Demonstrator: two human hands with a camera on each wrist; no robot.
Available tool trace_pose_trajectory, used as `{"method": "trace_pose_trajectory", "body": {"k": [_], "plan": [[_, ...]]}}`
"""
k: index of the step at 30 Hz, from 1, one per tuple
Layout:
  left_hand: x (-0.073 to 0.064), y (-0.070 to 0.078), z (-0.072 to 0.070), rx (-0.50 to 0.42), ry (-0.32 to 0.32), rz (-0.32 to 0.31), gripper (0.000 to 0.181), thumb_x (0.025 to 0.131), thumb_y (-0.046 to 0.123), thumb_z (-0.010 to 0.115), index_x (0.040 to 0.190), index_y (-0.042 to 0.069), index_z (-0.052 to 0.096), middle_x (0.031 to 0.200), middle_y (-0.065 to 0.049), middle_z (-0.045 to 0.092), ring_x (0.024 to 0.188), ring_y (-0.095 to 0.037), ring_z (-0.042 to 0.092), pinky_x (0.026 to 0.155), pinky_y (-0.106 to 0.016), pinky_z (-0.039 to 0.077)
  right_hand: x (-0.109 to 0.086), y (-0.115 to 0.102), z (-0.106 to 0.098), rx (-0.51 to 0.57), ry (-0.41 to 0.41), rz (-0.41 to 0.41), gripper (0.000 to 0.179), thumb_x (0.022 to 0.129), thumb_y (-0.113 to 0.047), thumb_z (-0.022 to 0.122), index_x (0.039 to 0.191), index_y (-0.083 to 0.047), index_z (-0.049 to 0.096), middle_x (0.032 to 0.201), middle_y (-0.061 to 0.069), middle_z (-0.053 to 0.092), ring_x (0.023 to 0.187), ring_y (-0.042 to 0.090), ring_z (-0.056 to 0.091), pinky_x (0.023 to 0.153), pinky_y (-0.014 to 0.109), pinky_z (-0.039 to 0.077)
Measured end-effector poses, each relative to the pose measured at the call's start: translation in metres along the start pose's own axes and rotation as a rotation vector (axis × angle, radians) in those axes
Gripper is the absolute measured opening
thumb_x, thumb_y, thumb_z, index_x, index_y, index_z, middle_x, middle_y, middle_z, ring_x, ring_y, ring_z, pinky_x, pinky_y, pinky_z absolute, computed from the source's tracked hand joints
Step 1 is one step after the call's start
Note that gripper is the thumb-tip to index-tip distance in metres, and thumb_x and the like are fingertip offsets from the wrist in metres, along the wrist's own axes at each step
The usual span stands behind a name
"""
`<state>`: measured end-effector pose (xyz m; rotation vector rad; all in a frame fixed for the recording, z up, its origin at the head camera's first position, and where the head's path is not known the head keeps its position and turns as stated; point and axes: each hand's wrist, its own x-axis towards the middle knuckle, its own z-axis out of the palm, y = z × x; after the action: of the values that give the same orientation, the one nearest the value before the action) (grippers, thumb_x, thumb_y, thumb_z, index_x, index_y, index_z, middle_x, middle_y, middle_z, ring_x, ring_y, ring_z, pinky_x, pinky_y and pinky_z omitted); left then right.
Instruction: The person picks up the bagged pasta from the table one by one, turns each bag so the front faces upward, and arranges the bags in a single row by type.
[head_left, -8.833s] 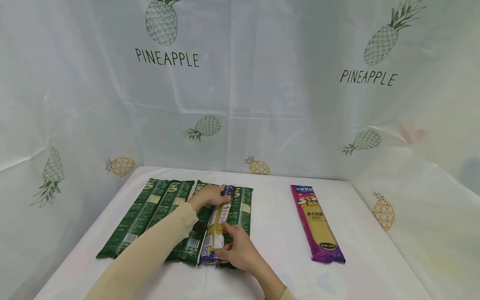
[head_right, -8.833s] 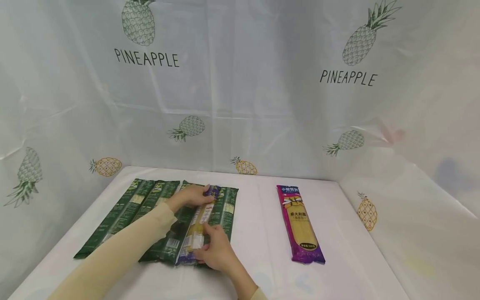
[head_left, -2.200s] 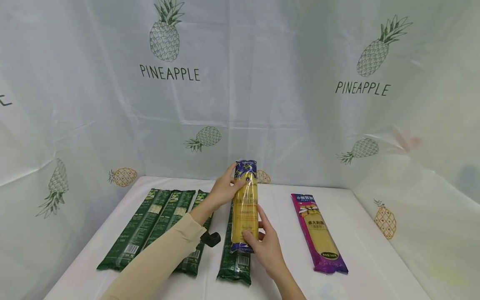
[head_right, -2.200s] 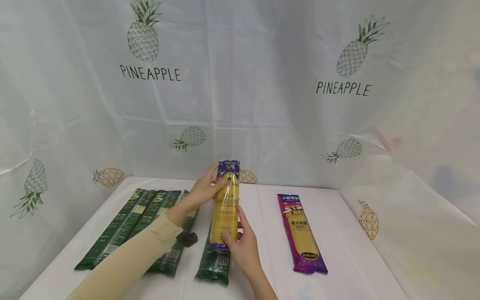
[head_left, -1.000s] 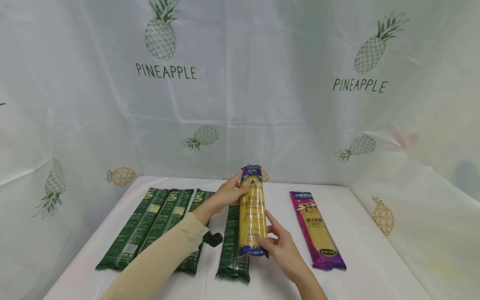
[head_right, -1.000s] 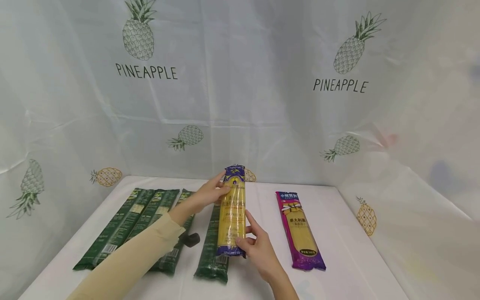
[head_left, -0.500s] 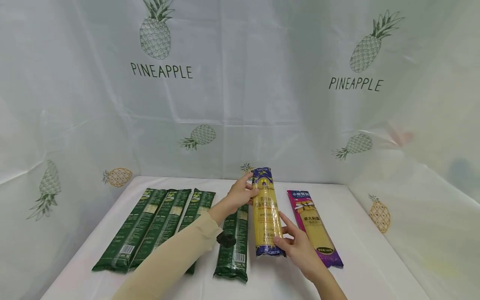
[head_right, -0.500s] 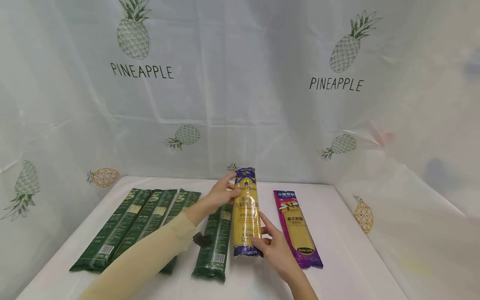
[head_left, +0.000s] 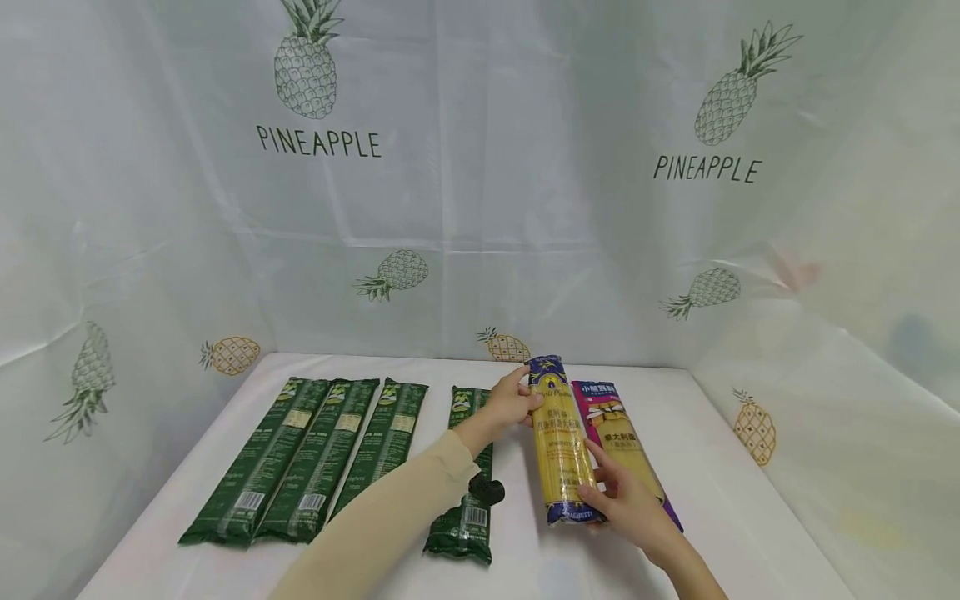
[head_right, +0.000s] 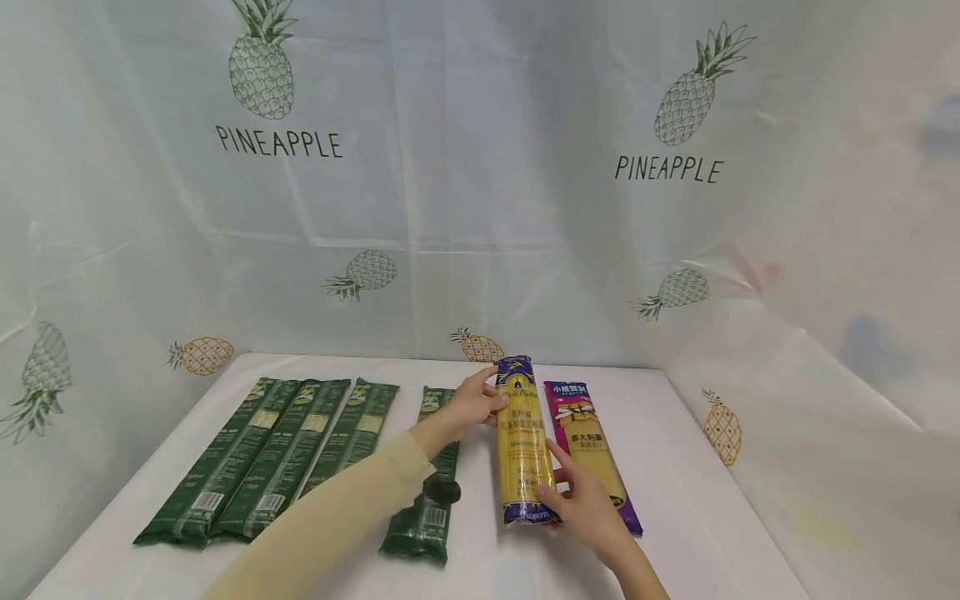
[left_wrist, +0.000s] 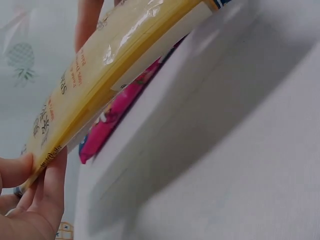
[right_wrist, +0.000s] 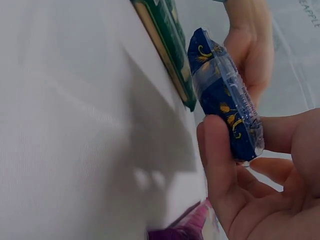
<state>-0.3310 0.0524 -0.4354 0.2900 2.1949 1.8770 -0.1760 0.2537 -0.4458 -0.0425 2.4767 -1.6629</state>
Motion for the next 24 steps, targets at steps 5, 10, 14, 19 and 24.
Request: {"method": "trace_pose_trajectory", "body": {"k": [5,10,14,19,24], "plan": [[0.008,-0.011,0.014,0.032,0.030,-0.029,0.072,0.103,0.009,0.071,0.167,0.016,0.038,0.120,-0.012,0.066,0.084,-0.018,0.072,0.076,-0.041,0.064,0.001,0.005,-0.004,-0.093,0.071,0.016,0.073,0.100,-0.010,0.075,0.165,-0.008,0.039,0.110,0.015,0.066,0.086,0.022,0.067,0.064,0.038,0.064],[0.015,-0.022,0.024,0.063,0.035,-0.060,0.071,0.103,0.008,0.070,0.166,0.013,0.037,0.112,-0.009,0.065,0.080,-0.018,0.070,0.071,-0.039,0.063,0.003,0.011,-0.004,-0.180,0.133,0.051,0.070,0.098,-0.009,0.078,0.160,-0.008,0.047,0.104,0.011,0.069,0.083,0.020,0.067,0.061,0.035,0.063],[0.017,-0.027,0.030,0.057,0.021,-0.075,0.072,0.103,0.005,0.068,0.167,0.010,0.035,0.109,-0.009,0.065,0.080,-0.016,0.069,0.066,-0.033,0.062,0.006,0.014,-0.002,-0.260,0.160,0.055,0.069,0.096,-0.008,0.079,0.159,-0.006,0.049,0.099,0.008,0.072,0.079,0.018,0.068,0.057,0.033,0.061],[0.014,-0.029,0.033,0.066,-0.001,-0.090,0.071,0.105,0.004,0.066,0.167,0.007,0.032,0.108,-0.009,0.066,0.079,-0.017,0.069,0.066,-0.032,0.062,0.009,0.015,0.002,-0.353,0.167,0.056,0.070,0.095,-0.007,0.080,0.158,-0.002,0.049,0.092,0.006,0.069,0.073,0.016,0.066,0.054,0.032,0.059],[0.016,-0.029,0.035,0.143,0.005,-0.089,0.071,0.105,0.009,0.067,0.167,0.008,0.033,0.112,-0.012,0.067,0.075,-0.015,0.067,0.064,-0.031,0.061,0.009,0.013,0.003,-0.421,0.188,0.045,0.067,0.095,-0.007,0.080,0.155,0.000,0.052,0.098,0.013,0.070,0.066,0.015,0.064,0.053,0.030,0.056]]}}
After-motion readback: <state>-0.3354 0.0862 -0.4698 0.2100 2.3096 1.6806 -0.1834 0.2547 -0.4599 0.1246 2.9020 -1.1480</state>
